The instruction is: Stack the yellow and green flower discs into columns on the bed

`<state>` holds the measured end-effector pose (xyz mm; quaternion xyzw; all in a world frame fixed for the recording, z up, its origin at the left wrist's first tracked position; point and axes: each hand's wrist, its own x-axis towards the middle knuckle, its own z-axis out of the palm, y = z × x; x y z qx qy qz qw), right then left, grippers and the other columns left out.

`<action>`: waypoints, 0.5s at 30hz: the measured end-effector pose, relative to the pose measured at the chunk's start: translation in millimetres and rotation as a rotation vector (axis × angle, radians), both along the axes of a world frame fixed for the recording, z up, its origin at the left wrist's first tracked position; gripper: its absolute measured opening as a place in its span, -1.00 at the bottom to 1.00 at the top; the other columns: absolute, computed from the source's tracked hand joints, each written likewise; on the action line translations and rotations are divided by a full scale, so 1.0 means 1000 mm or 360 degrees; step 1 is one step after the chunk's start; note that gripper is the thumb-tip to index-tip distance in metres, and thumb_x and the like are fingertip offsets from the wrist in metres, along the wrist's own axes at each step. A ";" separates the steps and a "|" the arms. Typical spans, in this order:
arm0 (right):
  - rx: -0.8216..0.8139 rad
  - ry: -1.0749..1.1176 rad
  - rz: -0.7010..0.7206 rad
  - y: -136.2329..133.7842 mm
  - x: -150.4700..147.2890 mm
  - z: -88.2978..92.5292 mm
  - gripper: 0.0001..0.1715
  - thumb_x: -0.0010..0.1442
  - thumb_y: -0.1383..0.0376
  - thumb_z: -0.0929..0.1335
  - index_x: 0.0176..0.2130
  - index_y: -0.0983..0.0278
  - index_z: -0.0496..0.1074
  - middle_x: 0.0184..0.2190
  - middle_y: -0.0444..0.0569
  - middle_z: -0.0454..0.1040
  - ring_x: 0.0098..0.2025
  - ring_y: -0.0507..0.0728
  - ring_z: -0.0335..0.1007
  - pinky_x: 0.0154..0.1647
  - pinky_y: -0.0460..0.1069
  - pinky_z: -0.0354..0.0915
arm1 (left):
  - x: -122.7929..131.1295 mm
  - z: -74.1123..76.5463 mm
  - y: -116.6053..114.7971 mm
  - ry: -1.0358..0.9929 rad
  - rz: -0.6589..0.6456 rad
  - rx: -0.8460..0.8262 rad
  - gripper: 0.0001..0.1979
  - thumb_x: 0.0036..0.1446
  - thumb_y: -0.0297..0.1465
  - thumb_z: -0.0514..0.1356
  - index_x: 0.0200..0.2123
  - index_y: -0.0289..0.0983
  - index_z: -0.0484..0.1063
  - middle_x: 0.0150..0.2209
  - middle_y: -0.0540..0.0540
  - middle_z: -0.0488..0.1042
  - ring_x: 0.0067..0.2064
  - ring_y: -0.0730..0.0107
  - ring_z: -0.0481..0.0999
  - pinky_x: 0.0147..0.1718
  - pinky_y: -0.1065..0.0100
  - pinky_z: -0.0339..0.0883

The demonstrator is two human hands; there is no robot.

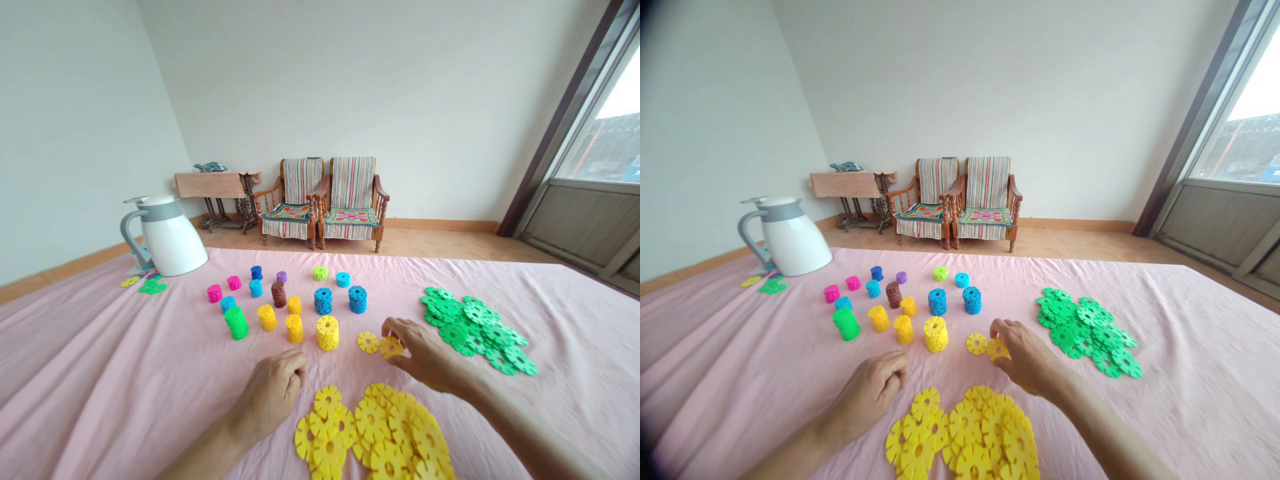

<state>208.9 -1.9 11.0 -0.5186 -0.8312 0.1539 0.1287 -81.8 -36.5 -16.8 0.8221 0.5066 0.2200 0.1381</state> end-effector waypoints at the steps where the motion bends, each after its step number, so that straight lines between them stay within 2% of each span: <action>1: -0.0025 -0.0012 -0.0012 0.000 0.000 0.001 -0.76 0.06 0.37 0.32 -0.19 0.25 0.34 -0.28 0.00 0.43 -0.20 0.19 0.37 -0.21 0.04 0.22 | 0.000 0.000 0.000 -0.0004 -0.0002 0.0001 -0.77 -0.06 -0.66 -0.10 -0.56 -0.23 0.18 -0.54 0.05 0.31 -0.46 0.42 0.34 -0.45 0.42 0.08; 4: -0.0088 -0.0031 -0.0010 0.000 0.001 0.002 -0.71 0.05 0.38 0.33 -0.16 0.23 0.41 -0.24 0.01 0.41 -0.23 0.17 0.40 -0.20 0.04 0.23 | 0.000 0.000 0.000 -0.0015 -0.0006 -0.0004 -0.77 -0.08 -0.66 -0.10 -0.55 -0.23 0.18 -0.54 0.06 0.31 -0.45 0.43 0.33 -0.44 0.42 0.07; 9: -0.0168 0.0040 0.0145 0.000 0.006 0.003 -0.62 -0.05 0.47 0.34 -0.18 0.23 0.46 -0.19 0.00 0.38 -0.22 0.11 0.39 -0.18 -0.02 0.25 | 0.000 0.001 0.000 -0.0018 -0.0015 -0.0005 -0.77 -0.06 -0.65 -0.09 -0.56 -0.23 0.17 -0.54 0.06 0.31 -0.46 0.43 0.33 -0.45 0.42 0.06; 12: -0.0151 0.0015 0.0184 0.002 0.008 0.003 -0.63 -0.06 0.48 0.32 -0.21 0.24 0.47 -0.22 0.01 0.40 -0.21 0.12 0.39 -0.20 -0.03 0.25 | -0.001 0.001 0.000 -0.0009 -0.0017 -0.0008 -0.77 -0.05 -0.65 -0.09 -0.55 -0.23 0.18 -0.54 0.05 0.31 -0.46 0.43 0.33 -0.45 0.41 0.06; 15: -0.0107 0.0011 0.0119 0.003 0.006 0.003 -0.68 -0.06 0.43 0.34 -0.23 0.26 0.47 -0.32 -0.01 0.42 -0.27 0.14 0.39 -0.26 -0.01 0.25 | 0.000 0.001 0.001 -0.0016 -0.0022 -0.0016 -0.78 -0.05 -0.65 -0.09 -0.55 -0.24 0.17 -0.54 0.06 0.30 -0.47 0.43 0.33 -0.45 0.41 0.06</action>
